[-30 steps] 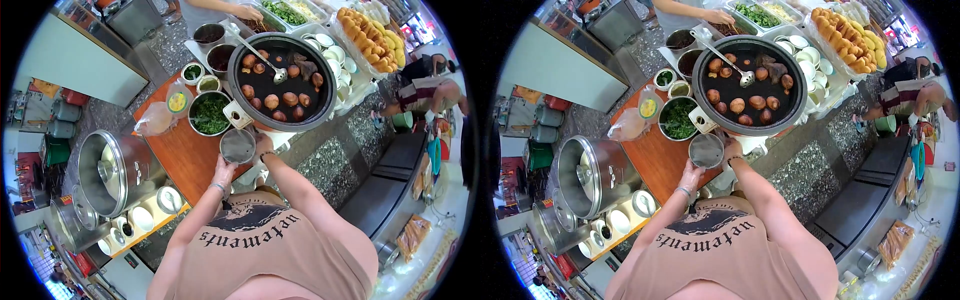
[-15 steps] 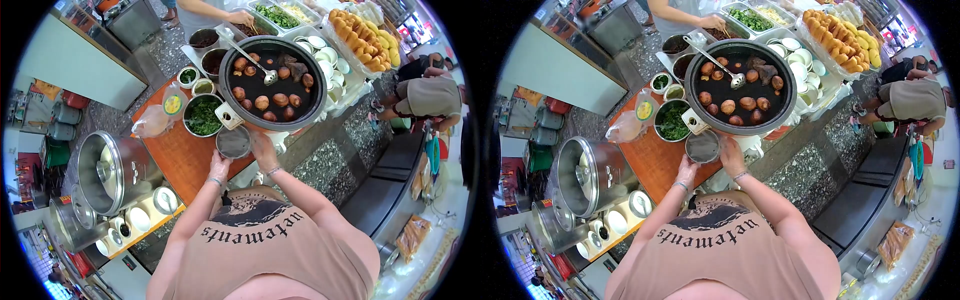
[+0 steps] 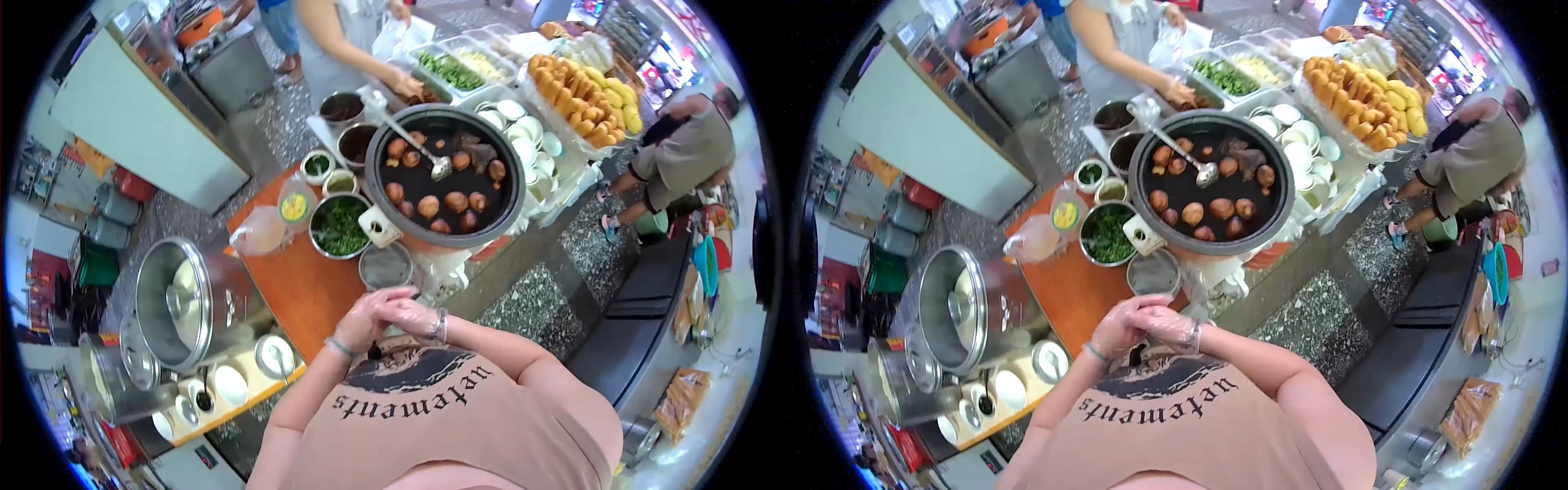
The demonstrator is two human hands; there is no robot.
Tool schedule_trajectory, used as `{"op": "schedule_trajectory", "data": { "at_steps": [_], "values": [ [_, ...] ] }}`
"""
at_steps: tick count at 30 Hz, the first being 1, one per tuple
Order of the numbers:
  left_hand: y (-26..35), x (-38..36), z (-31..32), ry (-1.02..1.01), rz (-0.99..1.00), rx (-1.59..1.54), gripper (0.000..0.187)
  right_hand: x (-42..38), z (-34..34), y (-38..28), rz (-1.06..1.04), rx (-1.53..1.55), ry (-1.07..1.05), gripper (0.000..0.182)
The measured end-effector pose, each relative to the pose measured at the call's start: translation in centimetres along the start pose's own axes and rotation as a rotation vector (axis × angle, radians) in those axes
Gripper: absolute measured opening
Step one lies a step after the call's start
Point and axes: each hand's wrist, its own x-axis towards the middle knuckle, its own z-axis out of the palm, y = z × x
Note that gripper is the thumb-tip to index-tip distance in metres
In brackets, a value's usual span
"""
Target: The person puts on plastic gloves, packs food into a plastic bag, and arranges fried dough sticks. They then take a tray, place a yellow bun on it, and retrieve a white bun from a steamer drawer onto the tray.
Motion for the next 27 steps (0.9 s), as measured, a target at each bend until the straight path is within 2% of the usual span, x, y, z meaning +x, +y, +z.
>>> {"op": "schedule_trajectory", "data": {
  "at_steps": [2,3,4,5,6,11,12,14,16,19,20,22,23,24,25,26,27],
  "values": [
    [0.4,-0.1,-0.5,-0.033,-0.391,-1.057,0.041,1.3,0.7,0.7,-0.042,0.266,-0.086,0.037],
    [0.6,-0.4,-1.1,-0.049,-0.283,-1.217,0.036,1.3,1.3,-1.3,-0.069,0.251,-0.073,0.037],
    [0.7,-0.7,-1.3,-0.051,-0.243,-1.279,0.035,0.8,2.0,-3.1,0.009,0.447,-0.181,0.033],
    [0.9,-0.7,-1.4,-0.045,-0.226,-1.293,0.035,0.3,2.7,-4.7,0.092,0.645,-0.288,0.03],
    [0.9,-0.8,-1.4,-0.036,-0.221,-1.258,0.034,0.1,3.3,-5.8,0.079,0.644,-0.277,0.03],
    [0.7,0.5,-0.8,-0.012,-0.232,-0.946,0.032,0.2,6.1,-8.3,-0.517,-0.234,0.039,0.04],
    [0.7,0.6,-1.0,-0.028,-0.232,-0.915,0.031,0.5,5.6,-8.4,-0.52,-0.236,0.047,0.04],
    [0.9,0.4,-1.3,-0.073,-0.232,-0.862,0.03,1.4,4.0,-8.0,-0.864,-1.067,0.18,0.05],
    [1.0,0.2,-1.4,-0.121,-0.239,-0.819,0.029,1.2,4.5,-6.9,-0.502,-1.195,-0.039,0.046],
    [1.1,-0.2,-1.2,-0.159,-0.254,-0.735,0.028,1.5,5.8,-6.8,-0.443,-1.336,-0.176,0.039],
    [1.1,-0.2,-1.1,-0.163,-0.257,-0.707,0.027,1.8,6.0,-6.3,-0.443,-1.34,-0.171,0.039],
    [0.9,-0.5,-0.8,-0.134,-0.279,-0.652,0.026,2.4,6.3,-4.8,-0.616,-1.341,-0.023,0.042],
    [0.3,-0.4,-0.5,-0.102,-0.314,-0.637,0.026,1.7,6.9,-5.9,-0.478,-1.38,-0.067,0.038],
    [-0.2,-0.3,-0.1,-0.063,-0.347,-0.623,0.025,0.9,8.5,-7.3,-0.477,-1.383,-0.064,0.038],
    [-2.2,0.3,0.6,-0.03,-0.494,-0.684,0.031,0.4,10.4,-8.8,-0.113,-1.737,0.086,0.035],
    [-2.1,0.4,0.6,-0.031,-0.491,-0.686,0.031,0.1,11.4,-9.3,0.294,-2.045,0.245,0.032],
    [-2.2,0.2,0.3,0.033,-0.532,-0.776,0.034,0.3,11.3,-8.8,0.294,-2.046,0.244,0.032]
  ]
}}
